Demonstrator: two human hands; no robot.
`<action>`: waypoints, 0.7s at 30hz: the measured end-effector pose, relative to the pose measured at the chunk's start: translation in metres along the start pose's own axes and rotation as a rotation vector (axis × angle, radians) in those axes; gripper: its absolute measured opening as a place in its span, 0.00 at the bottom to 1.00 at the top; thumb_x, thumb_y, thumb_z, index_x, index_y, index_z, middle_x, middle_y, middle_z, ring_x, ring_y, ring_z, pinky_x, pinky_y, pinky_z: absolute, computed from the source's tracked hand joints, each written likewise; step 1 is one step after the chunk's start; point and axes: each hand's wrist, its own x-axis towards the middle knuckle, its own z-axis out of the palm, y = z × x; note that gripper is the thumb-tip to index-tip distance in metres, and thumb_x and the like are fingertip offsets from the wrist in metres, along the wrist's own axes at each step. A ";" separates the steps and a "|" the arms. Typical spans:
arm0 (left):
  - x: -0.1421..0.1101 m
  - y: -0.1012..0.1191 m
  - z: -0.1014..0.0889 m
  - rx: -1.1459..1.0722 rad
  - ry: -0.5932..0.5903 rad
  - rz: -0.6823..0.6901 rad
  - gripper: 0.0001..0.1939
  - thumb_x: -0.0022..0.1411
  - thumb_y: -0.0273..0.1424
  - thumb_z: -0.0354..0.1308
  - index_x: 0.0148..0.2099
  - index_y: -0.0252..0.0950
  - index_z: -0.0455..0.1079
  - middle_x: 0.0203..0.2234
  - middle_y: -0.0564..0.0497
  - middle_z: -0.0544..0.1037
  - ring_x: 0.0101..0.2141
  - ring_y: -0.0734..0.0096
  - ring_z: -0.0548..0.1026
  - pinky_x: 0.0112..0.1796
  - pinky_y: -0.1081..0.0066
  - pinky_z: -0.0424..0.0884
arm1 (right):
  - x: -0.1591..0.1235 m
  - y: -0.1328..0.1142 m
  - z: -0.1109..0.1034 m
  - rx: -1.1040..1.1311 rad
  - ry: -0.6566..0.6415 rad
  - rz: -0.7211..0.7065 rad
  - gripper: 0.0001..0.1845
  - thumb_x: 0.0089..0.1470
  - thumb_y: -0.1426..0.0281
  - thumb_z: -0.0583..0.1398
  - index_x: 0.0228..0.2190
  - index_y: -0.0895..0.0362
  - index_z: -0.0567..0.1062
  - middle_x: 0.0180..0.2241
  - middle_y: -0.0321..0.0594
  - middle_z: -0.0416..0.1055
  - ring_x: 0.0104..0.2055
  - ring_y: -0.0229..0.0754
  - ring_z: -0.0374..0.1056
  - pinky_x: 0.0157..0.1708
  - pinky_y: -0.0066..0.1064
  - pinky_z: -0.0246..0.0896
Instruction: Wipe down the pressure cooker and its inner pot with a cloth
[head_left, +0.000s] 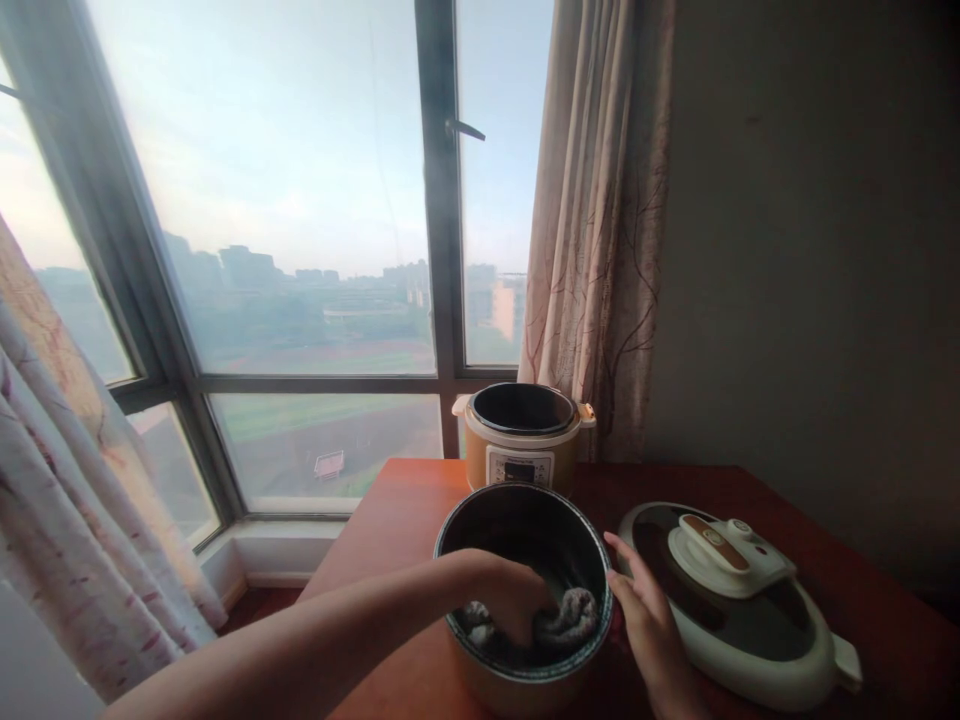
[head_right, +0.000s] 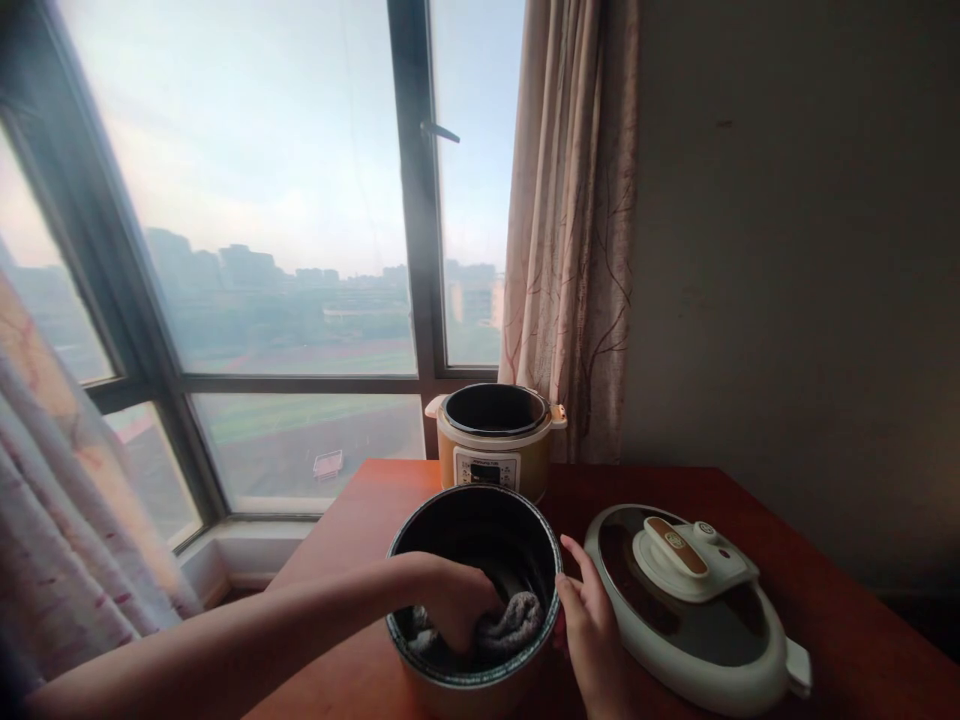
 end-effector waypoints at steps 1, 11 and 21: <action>0.000 0.002 0.001 0.027 -0.007 -0.025 0.17 0.51 0.25 0.63 0.45 0.35 0.80 0.31 0.47 0.84 0.28 0.61 0.79 0.28 0.70 0.72 | 0.001 0.001 0.000 -0.001 0.003 -0.011 0.50 0.45 0.48 0.65 0.63 0.60 0.62 0.21 0.33 0.72 0.18 0.41 0.62 0.23 0.32 0.58; -0.013 0.032 -0.006 0.292 0.011 -0.007 0.15 0.52 0.24 0.61 0.42 0.27 0.82 0.34 0.32 0.83 0.35 0.44 0.82 0.30 0.61 0.75 | 0.022 0.004 -0.003 -0.049 0.000 -0.071 0.46 0.46 0.51 0.64 0.61 0.61 0.65 0.21 0.33 0.73 0.20 0.43 0.64 0.23 0.32 0.57; 0.021 0.032 -0.003 -0.103 0.129 -0.302 0.24 0.53 0.31 0.60 0.51 0.25 0.77 0.43 0.29 0.82 0.43 0.40 0.81 0.38 0.57 0.79 | 0.028 0.007 -0.015 0.022 -0.079 -0.011 0.39 0.45 0.49 0.67 0.55 0.55 0.70 0.41 0.45 0.80 0.46 0.54 0.75 0.44 0.38 0.66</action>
